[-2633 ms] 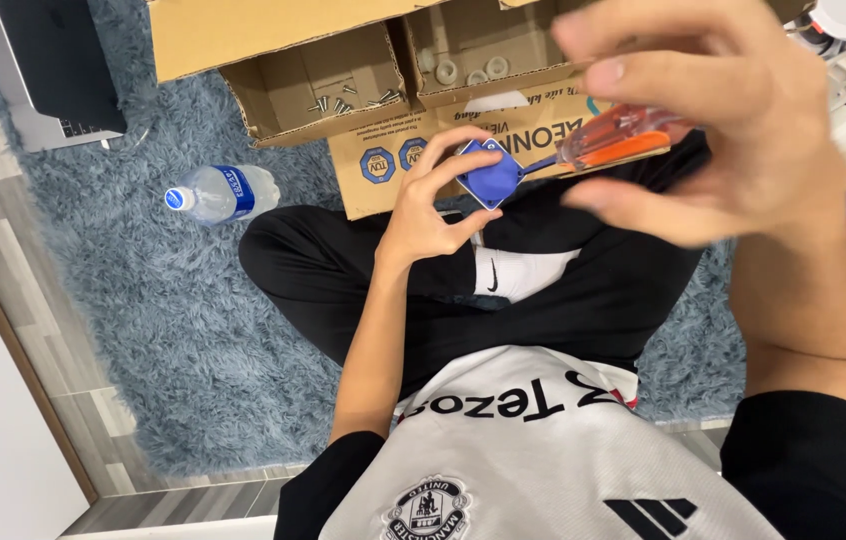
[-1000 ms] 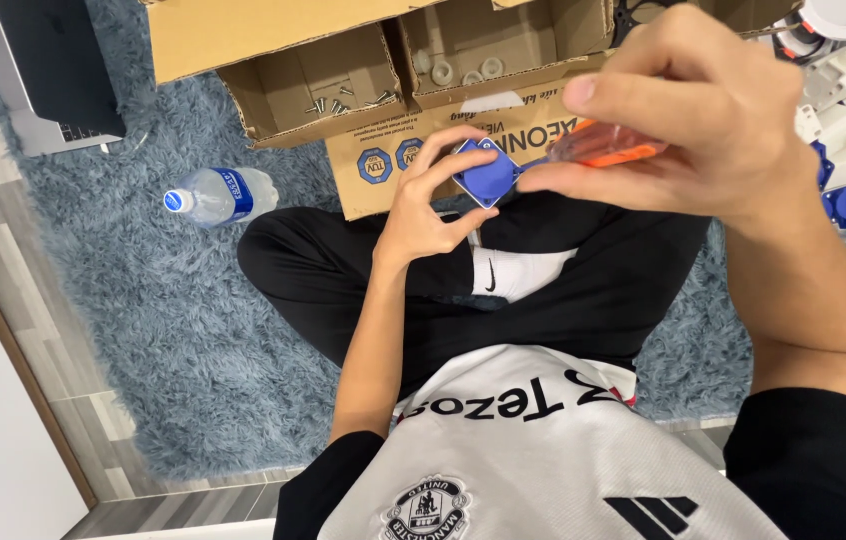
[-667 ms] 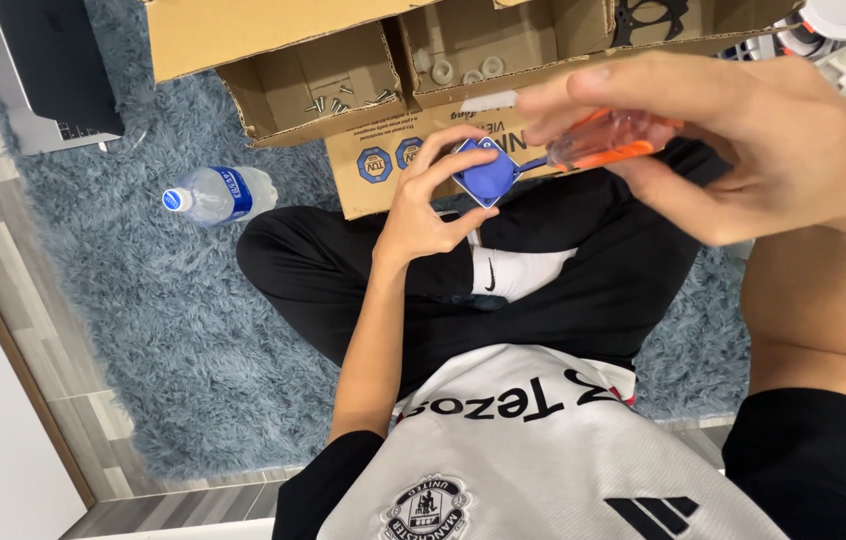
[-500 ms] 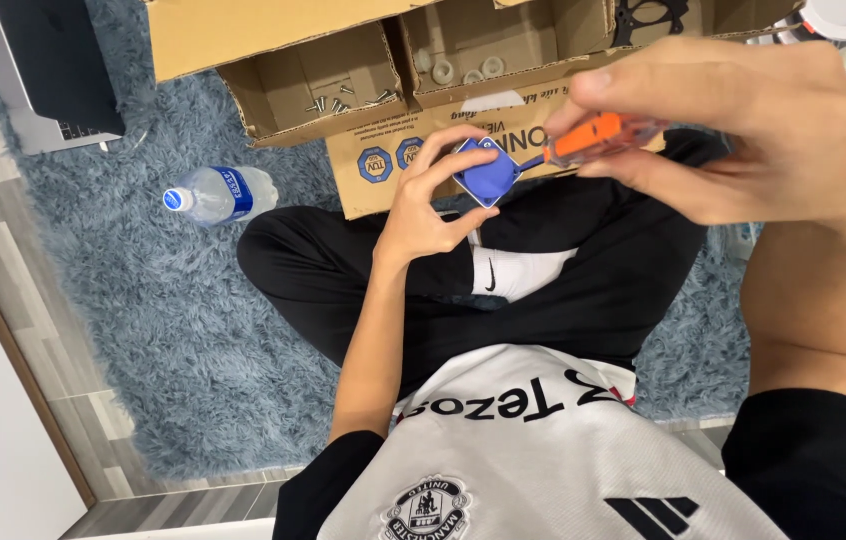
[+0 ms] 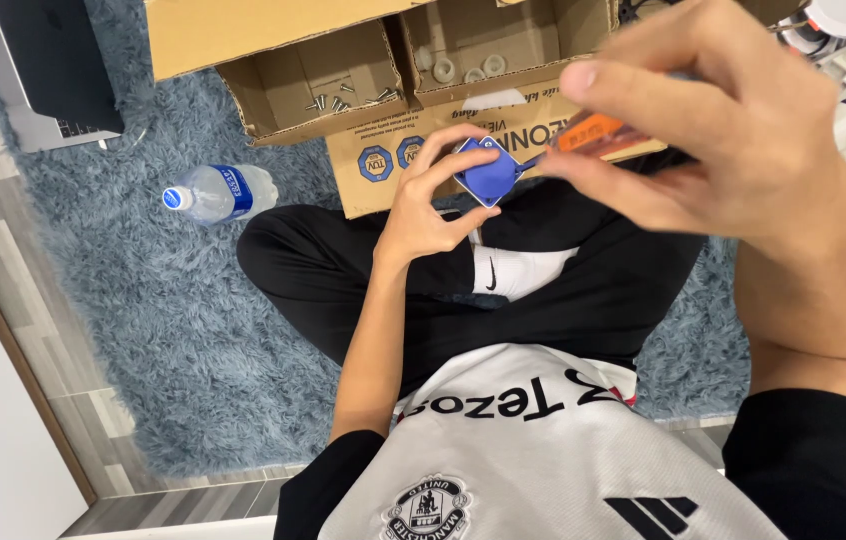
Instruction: The person sits on the floor and assembles electrical components, including a white box and a blue cover. They use an orange screwdriver to tighten screws on the blue cover and handle a black socket piece. The person places the assembled items into a cardboard box.
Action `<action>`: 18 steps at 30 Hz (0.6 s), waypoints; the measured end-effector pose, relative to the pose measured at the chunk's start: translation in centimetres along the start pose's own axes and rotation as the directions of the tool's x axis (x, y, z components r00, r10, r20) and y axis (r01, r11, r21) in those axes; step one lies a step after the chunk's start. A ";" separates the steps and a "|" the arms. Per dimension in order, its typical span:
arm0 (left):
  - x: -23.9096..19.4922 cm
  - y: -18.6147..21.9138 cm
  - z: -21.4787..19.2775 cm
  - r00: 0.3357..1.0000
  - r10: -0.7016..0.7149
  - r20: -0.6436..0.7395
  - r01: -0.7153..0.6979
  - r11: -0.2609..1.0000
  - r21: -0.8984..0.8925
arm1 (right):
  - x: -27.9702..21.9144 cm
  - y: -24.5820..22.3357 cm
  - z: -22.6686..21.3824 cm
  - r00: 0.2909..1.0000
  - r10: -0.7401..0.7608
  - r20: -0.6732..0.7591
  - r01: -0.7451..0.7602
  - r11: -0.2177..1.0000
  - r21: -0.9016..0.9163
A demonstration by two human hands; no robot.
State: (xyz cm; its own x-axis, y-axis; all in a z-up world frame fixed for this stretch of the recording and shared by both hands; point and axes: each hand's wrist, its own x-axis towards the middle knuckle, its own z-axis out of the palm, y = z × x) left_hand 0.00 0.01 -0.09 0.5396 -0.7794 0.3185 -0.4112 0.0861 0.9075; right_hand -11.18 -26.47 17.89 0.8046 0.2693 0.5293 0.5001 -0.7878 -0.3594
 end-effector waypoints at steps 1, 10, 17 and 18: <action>0.0 -0.1 0.0 1.000 0.003 -0.003 -0.003 1.000 -0.001 | 1.4 -0.8 -0.5 0.998 -0.053 0.025 0.048 0.984 0.174; -0.3 -0.5 0.1 1.000 0.010 0.000 -0.010 1.000 -0.002 | 1.7 -1.3 -2.4 0.980 0.045 0.194 -0.117 0.920 0.374; -0.4 -0.3 0.5 1.000 0.000 -0.005 0.000 1.000 -0.020 | 0.6 -1.4 -1.4 0.984 0.124 0.127 -0.162 0.919 0.359; -0.5 -0.2 0.7 0.999 -0.001 -0.035 0.001 1.000 -0.007 | 0.1 -1.4 -0.9 0.985 0.156 0.067 -0.168 0.954 0.250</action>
State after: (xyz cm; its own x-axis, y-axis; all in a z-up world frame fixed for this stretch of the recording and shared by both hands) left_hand -0.65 -0.06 -0.63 0.5654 -0.7573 0.3268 -0.4055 0.0898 0.9097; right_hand -12.10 -25.83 19.08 0.8924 0.1793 0.4142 0.4217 -0.6582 -0.6236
